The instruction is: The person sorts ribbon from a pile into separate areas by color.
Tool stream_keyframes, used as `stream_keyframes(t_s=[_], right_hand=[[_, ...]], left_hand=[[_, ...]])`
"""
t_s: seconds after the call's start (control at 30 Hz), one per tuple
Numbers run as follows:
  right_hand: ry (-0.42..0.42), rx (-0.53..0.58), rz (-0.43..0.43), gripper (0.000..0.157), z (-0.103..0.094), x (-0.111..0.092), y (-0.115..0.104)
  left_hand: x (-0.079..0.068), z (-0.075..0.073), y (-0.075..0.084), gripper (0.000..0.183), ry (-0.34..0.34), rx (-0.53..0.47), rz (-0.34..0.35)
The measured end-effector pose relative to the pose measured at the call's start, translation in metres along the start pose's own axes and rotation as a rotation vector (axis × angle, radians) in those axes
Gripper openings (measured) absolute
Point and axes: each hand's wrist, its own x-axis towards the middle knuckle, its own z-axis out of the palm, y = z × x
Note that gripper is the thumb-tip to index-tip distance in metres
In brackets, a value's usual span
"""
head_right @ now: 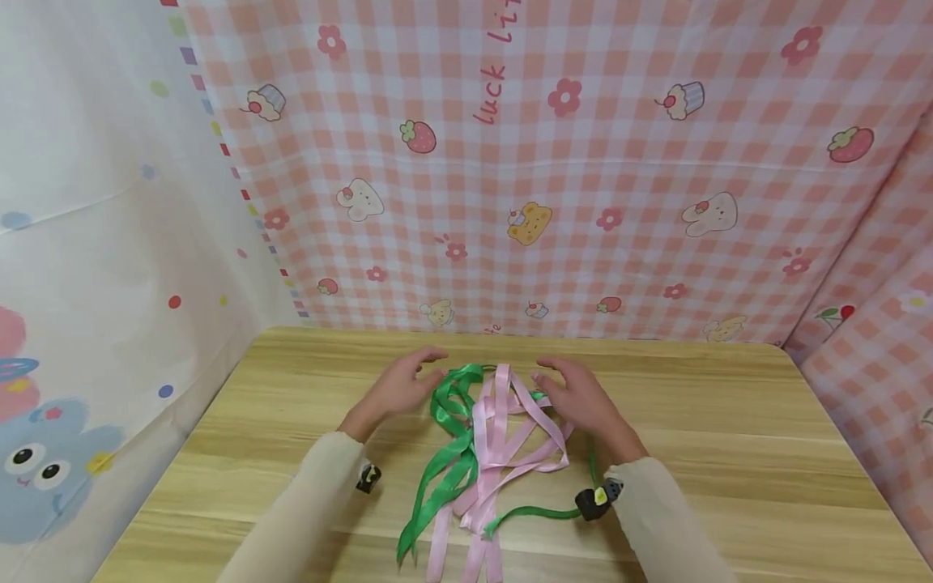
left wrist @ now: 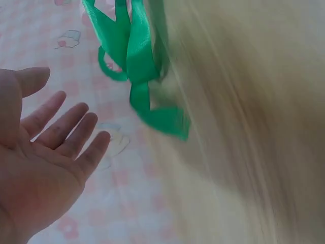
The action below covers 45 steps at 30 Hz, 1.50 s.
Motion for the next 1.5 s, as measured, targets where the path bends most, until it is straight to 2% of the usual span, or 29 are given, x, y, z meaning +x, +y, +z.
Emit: stream_keyframes(t_s=[0.17, 0.3, 0.37, 0.5, 0.67, 0.73, 0.9, 1.03, 1.13, 1.3, 1.37, 1.5], right_hand=[[0.052, 0.135, 0.122, 0.045, 0.016, 0.026, -0.001], [0.099, 0.245, 0.222, 0.037, 0.029, 0.042, -0.001], [0.091, 0.312, 0.257, 0.036, 0.036, 0.048, -0.003], [0.084, 0.343, 0.283, 0.037, 0.050, 0.057, -0.011], [0.070, 0.415, 0.323, 0.030, 0.065, 0.059, -0.024], [0.055, 0.422, 0.346, 0.029, 0.069, 0.057, -0.028], [0.033, 0.282, 0.385, 0.031, 0.074, 0.049, -0.029], [0.025, 0.298, 0.376, 0.032, 0.073, 0.044, -0.025], [0.029, 0.345, 0.354, 0.023, 0.067, 0.042, -0.025], [0.069, 0.275, 0.279, 0.013, 0.051, 0.038, -0.029], [0.097, 0.234, 0.240, 0.013, 0.044, 0.035, -0.032], [0.129, 0.226, 0.146, 0.014, 0.032, 0.024, -0.036]], left_hand=[[0.022, 0.014, 0.004, 0.039, -0.004, -0.114, -0.070], [0.033, 0.024, 0.006, 0.039, -0.014, -0.188, -0.117], [0.036, 0.028, 0.007, 0.040, -0.024, -0.213, -0.143], [0.040, 0.036, 0.009, 0.042, -0.021, -0.233, -0.176], [0.043, 0.044, 0.010, 0.038, -0.004, -0.198, -0.188], [0.042, 0.046, 0.011, 0.038, -0.017, -0.175, -0.204], [0.038, 0.048, 0.013, 0.040, -0.074, -0.174, -0.228], [0.037, 0.048, 0.013, 0.038, -0.094, -0.213, -0.209], [0.037, 0.045, 0.015, 0.038, -0.082, -0.228, -0.185], [0.034, 0.035, 0.025, 0.040, -0.048, -0.200, -0.133], [0.031, 0.029, 0.029, 0.043, -0.062, -0.212, -0.118], [0.023, 0.019, 0.035, 0.049, -0.138, -0.313, -0.067]])
